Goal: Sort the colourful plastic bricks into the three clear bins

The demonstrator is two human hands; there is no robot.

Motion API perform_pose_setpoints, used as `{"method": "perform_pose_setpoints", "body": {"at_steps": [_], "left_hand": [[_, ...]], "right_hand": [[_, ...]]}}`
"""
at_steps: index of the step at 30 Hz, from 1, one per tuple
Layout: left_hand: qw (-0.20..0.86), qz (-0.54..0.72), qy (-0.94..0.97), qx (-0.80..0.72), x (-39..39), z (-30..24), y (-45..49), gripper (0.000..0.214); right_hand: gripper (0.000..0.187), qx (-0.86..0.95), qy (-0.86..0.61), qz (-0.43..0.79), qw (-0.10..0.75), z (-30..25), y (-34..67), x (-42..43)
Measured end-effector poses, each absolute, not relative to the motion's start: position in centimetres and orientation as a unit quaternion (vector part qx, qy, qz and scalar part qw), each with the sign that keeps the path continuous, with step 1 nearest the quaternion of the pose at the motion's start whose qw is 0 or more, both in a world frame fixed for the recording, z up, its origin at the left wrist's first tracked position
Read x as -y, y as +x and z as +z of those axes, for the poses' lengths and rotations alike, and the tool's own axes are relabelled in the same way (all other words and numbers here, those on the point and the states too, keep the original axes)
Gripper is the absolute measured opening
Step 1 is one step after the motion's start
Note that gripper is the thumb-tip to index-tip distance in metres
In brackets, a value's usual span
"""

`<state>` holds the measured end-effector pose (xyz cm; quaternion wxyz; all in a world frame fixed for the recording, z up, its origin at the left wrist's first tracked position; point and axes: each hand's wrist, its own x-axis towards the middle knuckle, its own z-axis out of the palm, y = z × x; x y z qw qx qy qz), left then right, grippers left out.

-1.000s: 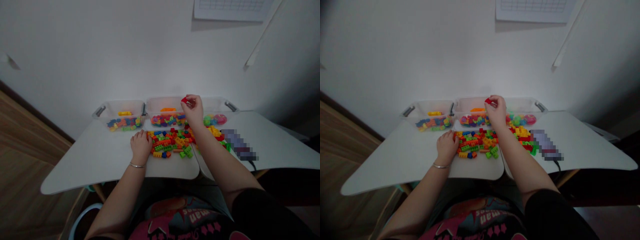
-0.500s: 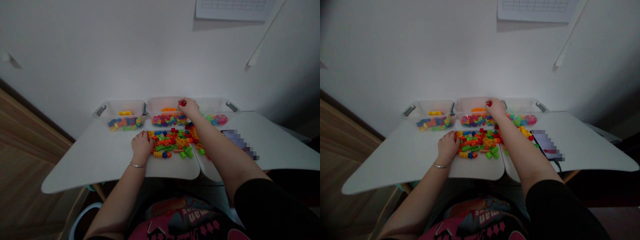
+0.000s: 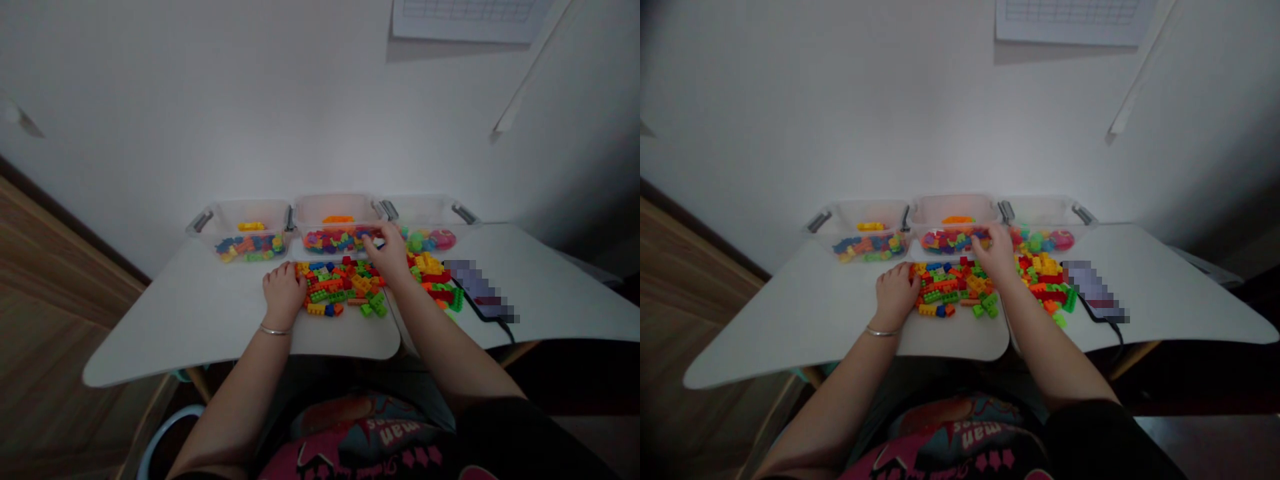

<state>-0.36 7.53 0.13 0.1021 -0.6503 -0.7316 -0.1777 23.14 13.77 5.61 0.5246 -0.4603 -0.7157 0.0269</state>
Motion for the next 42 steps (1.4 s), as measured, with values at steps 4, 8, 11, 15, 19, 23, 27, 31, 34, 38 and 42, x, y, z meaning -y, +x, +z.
{"method": "perform_pose_setpoints", "body": {"at_steps": [4, 8, 11, 15, 19, 23, 27, 31, 34, 38, 42], "left_hand": [[0.103, -0.182, -0.65, 0.73, -7.5, 0.2, -0.3, 0.041], [0.093, -0.181, -0.65, 0.732, -7.5, 0.3, -0.2, 0.042], [0.092, -0.179, -0.652, 0.731, -7.5, 0.4, -0.2, 0.041], [0.096, -0.176, -0.651, 0.732, -7.4, 0.5, -0.1, 0.039], [0.099, -0.172, -0.651, 0.733, -7.3, 0.6, -0.1, 0.038], [0.093, -0.168, -0.654, 0.732, -7.3, 0.7, -0.2, 0.039], [0.09, -0.175, -0.652, 0.732, -7.4, 0.6, -0.3, 0.039], [0.098, -0.178, -0.654, 0.729, -7.4, 0.5, -0.3, 0.039], [0.097, -0.179, -0.653, 0.729, -7.4, 0.4, -0.3, 0.039], [0.091, -0.179, -0.653, 0.731, -7.4, 0.4, -0.3, 0.039], [0.085, -0.182, -0.652, 0.731, -7.4, 0.5, -0.4, 0.04]], "right_hand": [[0.025, 0.785, -0.443, 0.048, 0.43, 1.9, 22.5, -11.0], [0.036, 0.801, -0.49, 0.023, 0.342, -0.2, 22.1, -10.2], [0.039, 0.8, -0.522, -0.002, 0.297, -0.3, 21.9, -10.1], [0.036, 0.802, -0.538, -0.026, 0.257, 0.2, 21.5, -10.0], [0.029, 0.801, -0.542, -0.032, 0.253, 0.3, 21.3, -10.1], [0.02, 0.795, -0.552, -0.02, 0.251, 0.3, 21.2, -10.2], [0.016, 0.784, -0.56, -0.005, 0.269, 0.3, 21.1, -10.2], [0.01, 0.749, -0.561, 0.028, 0.351, -0.2, 21.3, -10.3], [0.011, 0.696, -0.553, 0.066, 0.453, -0.7, 21.6, -10.6], [0.017, 0.635, -0.494, 0.088, 0.587, 0.3, 22.2, -11.5], [0.017, 0.628, -0.435, 0.045, 0.644, 4.0, 22.5, -13.0]]}}
